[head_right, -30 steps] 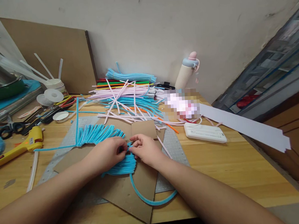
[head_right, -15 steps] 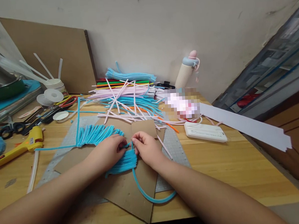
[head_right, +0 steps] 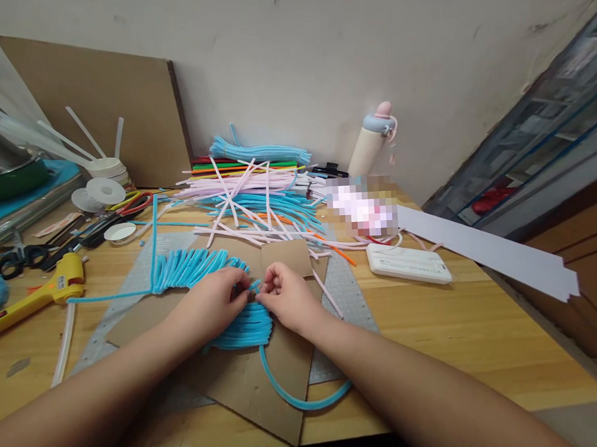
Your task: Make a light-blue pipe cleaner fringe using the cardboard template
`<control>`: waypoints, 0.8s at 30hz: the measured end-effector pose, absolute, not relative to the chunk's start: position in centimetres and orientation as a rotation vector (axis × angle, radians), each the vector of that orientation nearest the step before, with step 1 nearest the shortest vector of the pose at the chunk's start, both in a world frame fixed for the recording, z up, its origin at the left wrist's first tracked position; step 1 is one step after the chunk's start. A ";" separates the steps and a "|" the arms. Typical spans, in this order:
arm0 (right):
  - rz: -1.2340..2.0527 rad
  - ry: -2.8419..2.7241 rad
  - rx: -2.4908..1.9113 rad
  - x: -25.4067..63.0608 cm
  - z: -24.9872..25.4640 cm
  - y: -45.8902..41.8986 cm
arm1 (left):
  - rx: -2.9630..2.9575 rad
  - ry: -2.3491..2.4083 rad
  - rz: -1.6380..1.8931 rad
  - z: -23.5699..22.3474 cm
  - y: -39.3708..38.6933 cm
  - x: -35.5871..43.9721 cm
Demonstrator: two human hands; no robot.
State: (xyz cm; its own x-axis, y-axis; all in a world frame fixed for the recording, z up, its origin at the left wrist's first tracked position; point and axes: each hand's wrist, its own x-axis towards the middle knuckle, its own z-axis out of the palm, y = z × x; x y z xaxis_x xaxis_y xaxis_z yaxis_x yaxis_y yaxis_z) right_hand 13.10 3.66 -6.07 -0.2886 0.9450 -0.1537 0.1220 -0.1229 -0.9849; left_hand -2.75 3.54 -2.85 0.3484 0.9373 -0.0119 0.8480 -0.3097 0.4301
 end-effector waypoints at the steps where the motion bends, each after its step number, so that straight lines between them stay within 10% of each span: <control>1: 1.491 -1.429 -1.230 13.1 -6.1 3.7 | 2.257 1.562 0.327 -2.7 3.5 -2.7; 24: 1.518 -1.524 -1.405 13.2 -4.9 3.8 | 2.331 1.444 0.284 -2.7 3.2 -2.9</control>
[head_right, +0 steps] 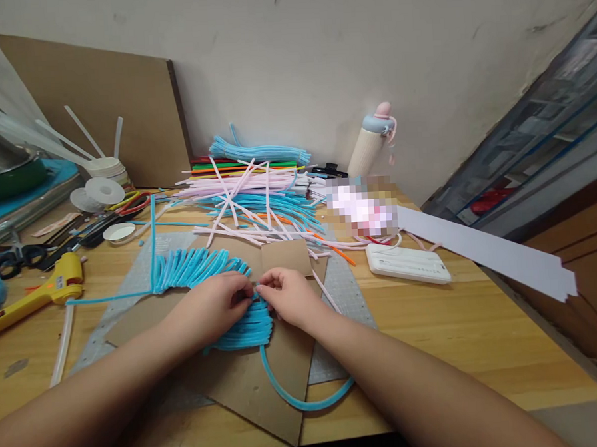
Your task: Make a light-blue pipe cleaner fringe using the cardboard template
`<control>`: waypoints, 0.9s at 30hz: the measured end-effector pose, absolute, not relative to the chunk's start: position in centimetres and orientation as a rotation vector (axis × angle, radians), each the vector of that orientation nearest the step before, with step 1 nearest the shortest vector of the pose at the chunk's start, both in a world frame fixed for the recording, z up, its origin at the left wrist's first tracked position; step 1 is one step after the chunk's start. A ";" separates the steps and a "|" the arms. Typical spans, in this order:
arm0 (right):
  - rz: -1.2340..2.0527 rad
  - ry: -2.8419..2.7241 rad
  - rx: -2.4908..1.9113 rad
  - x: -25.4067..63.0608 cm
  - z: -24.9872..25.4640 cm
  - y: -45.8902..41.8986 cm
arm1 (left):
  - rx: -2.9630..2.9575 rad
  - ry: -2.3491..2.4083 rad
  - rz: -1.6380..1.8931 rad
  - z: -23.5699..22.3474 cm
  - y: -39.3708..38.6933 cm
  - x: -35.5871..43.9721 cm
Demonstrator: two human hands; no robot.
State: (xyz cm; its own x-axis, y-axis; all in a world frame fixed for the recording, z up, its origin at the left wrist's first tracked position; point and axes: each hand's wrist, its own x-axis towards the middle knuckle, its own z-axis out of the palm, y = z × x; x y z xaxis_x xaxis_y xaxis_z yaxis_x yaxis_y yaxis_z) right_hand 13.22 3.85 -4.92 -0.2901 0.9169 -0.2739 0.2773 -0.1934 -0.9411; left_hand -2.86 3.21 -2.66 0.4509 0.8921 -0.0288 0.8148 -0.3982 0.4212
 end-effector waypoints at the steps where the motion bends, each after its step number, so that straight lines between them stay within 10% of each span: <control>1: 1.507 -1.544 -1.425 13.2 -4.9 3.9 | 2.331 1.445 0.291 -2.6 3.2 -2.9; 27: 1.488 -1.324 -1.339 13.4 -4.3 6.5 | 2.333 1.215 0.439 -3.3 -0.1 -2.5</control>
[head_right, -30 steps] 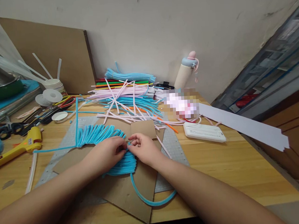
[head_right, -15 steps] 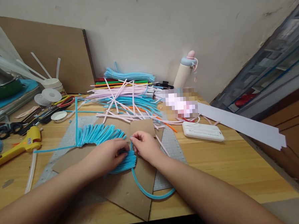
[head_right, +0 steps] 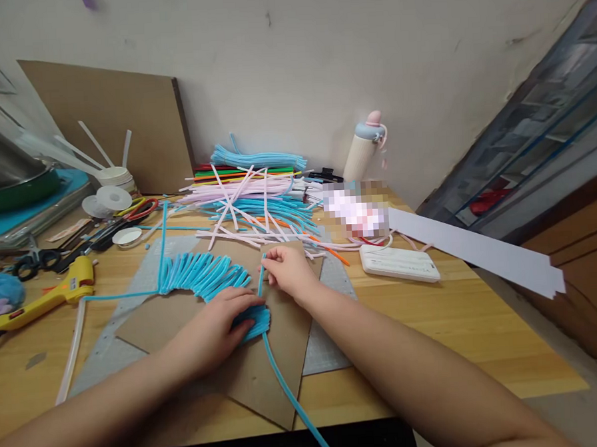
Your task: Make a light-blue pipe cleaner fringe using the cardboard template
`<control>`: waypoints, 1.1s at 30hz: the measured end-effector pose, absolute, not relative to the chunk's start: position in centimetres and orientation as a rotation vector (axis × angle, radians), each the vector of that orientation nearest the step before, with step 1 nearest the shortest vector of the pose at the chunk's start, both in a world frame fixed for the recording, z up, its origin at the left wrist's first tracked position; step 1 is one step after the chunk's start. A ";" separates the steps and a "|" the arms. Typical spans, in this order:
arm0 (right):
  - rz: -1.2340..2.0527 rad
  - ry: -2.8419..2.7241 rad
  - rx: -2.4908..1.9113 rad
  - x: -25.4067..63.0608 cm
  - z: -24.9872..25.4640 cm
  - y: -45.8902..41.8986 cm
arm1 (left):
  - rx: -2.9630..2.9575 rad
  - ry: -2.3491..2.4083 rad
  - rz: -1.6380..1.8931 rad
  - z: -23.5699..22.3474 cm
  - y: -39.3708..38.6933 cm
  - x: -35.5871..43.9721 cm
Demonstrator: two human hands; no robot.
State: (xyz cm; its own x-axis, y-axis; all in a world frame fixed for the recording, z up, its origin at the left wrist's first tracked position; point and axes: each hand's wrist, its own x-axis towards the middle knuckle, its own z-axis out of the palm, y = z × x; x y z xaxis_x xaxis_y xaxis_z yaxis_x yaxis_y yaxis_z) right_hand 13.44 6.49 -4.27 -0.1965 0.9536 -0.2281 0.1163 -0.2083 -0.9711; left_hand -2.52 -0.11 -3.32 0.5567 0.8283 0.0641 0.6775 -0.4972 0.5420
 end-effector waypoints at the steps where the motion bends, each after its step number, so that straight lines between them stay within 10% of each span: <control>1: 1.540 -1.270 -1.296 13.4 -4.3 6.5 | 2.325 1.210 0.447 -3.2 0.0 -2.5; 33: 1.157 -1.811 -1.295 12.6 -5.4 5.6 | 1.941 1.651 0.708 -3.1 2.9 -3.3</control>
